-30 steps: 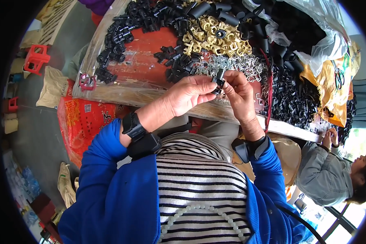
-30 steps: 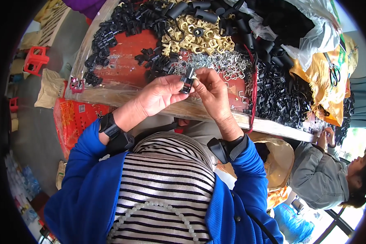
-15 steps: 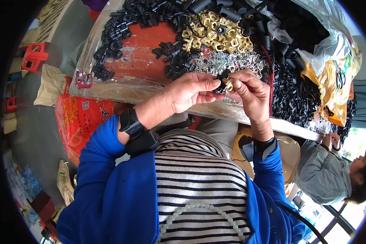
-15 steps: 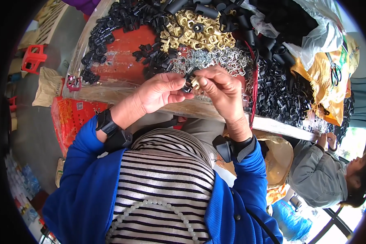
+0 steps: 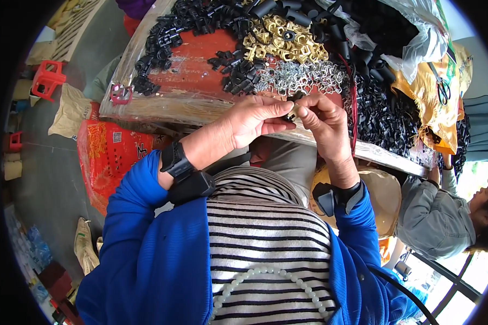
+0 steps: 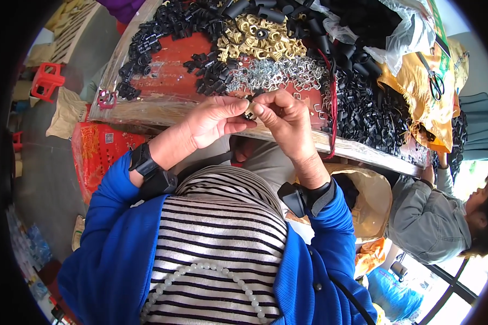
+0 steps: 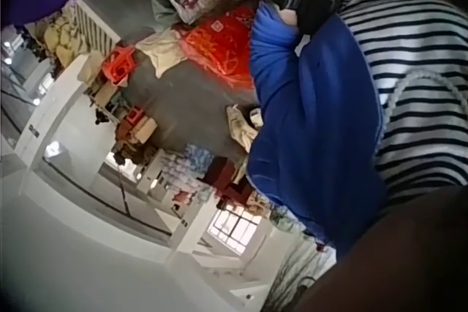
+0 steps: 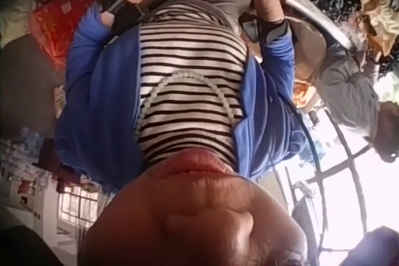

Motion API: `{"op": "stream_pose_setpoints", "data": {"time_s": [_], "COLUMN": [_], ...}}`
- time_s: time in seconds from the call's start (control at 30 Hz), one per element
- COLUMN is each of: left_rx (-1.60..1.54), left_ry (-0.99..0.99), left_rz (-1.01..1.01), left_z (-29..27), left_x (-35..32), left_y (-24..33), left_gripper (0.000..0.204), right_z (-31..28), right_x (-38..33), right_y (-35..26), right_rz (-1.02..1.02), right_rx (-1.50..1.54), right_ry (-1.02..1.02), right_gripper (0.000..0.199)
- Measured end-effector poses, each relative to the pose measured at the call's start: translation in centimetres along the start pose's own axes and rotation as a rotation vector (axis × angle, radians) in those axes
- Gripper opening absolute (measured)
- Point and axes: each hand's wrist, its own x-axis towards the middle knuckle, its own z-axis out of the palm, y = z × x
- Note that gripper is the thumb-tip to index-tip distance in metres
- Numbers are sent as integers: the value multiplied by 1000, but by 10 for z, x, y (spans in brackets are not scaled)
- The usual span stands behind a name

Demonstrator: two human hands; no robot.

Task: The person assembles components by hand, picking up a black plastic part and a small metal piece from the table. They fit the metal piece into the plastic part, then pick up and attach a small white plastic clip before placing the completed assembly back onto the table.

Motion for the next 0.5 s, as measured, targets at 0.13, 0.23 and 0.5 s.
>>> {"op": "stream_pose_setpoints", "data": {"time_s": [0.13, 0.23, 0.5], "left_rx": [3, -9, 42], "left_ry": [0, 16, 46], "left_rz": [-39, -61, -116], "left_z": [-5, -9, -20], "left_x": [8, 17, 37], "left_y": [2, 3, 17], "left_gripper": [23, 23, 23], "right_z": [-11, -8, -59], "right_x": [10, 15, 23], "right_y": [7, 17, 35], "right_rz": [-2, 22, 70], "right_rx": [-11, 17, -471], "right_ry": [11, 71, 250], "right_gripper": [7, 8, 13]}}
